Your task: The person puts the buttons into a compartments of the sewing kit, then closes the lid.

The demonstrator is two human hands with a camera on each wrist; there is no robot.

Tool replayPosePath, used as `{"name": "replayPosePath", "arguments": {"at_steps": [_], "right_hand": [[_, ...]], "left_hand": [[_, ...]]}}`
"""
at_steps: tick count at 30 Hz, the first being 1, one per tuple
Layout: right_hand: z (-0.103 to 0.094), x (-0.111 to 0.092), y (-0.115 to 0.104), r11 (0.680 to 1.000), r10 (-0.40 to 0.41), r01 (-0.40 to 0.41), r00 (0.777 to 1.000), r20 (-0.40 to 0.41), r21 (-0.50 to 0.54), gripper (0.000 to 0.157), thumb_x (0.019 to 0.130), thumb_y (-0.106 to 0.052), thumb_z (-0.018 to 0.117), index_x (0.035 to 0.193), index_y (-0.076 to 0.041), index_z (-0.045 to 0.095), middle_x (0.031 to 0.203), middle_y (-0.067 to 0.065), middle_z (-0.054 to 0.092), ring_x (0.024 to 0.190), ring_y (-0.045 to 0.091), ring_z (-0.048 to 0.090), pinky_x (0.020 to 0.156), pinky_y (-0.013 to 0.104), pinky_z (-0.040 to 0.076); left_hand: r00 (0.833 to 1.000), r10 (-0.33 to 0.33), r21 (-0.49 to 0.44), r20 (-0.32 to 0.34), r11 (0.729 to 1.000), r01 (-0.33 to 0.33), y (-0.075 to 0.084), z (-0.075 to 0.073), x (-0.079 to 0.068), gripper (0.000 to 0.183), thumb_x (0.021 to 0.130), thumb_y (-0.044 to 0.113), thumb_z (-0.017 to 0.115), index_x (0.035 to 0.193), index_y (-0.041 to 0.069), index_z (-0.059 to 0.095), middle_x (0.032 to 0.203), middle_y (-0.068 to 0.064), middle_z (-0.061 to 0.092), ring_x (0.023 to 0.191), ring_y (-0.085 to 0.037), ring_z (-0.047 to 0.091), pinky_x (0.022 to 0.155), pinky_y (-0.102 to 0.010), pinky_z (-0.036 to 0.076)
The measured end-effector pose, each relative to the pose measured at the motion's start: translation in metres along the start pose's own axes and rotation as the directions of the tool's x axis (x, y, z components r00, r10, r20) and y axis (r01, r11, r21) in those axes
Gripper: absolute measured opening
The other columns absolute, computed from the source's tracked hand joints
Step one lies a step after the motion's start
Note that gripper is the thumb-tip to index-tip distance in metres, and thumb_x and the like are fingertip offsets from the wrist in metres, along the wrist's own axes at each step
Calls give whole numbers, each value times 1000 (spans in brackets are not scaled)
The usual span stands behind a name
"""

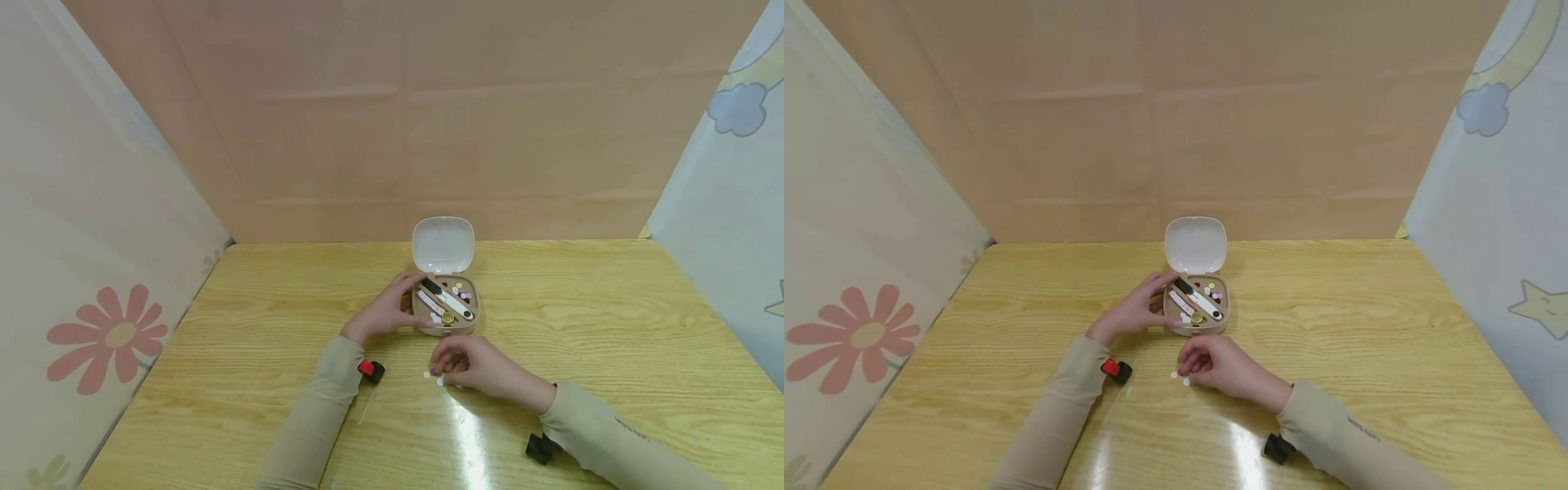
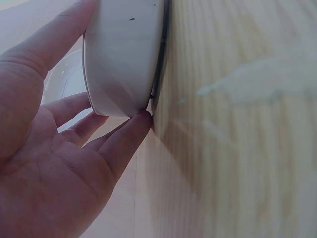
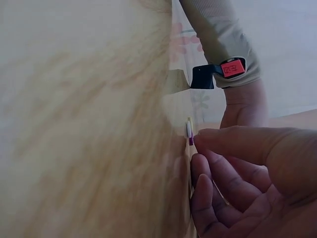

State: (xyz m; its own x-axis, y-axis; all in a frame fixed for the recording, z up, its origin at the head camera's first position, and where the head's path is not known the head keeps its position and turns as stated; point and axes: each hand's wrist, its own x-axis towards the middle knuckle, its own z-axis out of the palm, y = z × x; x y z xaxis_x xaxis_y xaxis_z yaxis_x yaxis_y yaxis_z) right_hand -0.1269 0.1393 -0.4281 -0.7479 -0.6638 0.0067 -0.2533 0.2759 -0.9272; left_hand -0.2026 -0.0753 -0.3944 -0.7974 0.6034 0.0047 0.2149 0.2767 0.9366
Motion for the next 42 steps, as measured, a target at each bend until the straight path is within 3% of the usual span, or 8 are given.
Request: {"name": "replayPosePath", "arguments": {"at_steps": [14, 37, 42], "right_hand": [[2, 4, 1, 990, -2, 1, 1000, -7, -142, 22, 79, 4, 74, 96, -7, 66, 83, -1, 67, 76, 14, 61, 64, 25, 53], [2, 5, -3, 989, 12, -7, 1000, 27, -149, 20, 80, 5, 72, 96, -5, 66, 81, 1, 64, 74, 14, 60, 62, 25, 52], [1, 5, -2, 992, -5, 10, 999, 40, -127, 20, 81, 4, 73, 97, -5, 66, 82, 2, 64, 74, 13, 59, 62, 25, 52]], "left_hand": [[1000, -18, 4, 2, 1000, 18, 1, 1, -1, 87, 79, 2, 78, 148, -3, 26, 145, -20, 27, 133, -33, 34, 108, -43, 34], [1000, -13, 41, 2, 999, 13, 1, 0, -2, 86, 79, 4, 78, 148, -3, 26, 145, -21, 26, 132, -35, 34, 107, -46, 35], [1000, -18, 41, 3, 999, 17, -10, 1, 3, 89, 79, 5, 78, 149, 1, 25, 147, -19, 25, 133, -32, 34, 107, -44, 35]]}}
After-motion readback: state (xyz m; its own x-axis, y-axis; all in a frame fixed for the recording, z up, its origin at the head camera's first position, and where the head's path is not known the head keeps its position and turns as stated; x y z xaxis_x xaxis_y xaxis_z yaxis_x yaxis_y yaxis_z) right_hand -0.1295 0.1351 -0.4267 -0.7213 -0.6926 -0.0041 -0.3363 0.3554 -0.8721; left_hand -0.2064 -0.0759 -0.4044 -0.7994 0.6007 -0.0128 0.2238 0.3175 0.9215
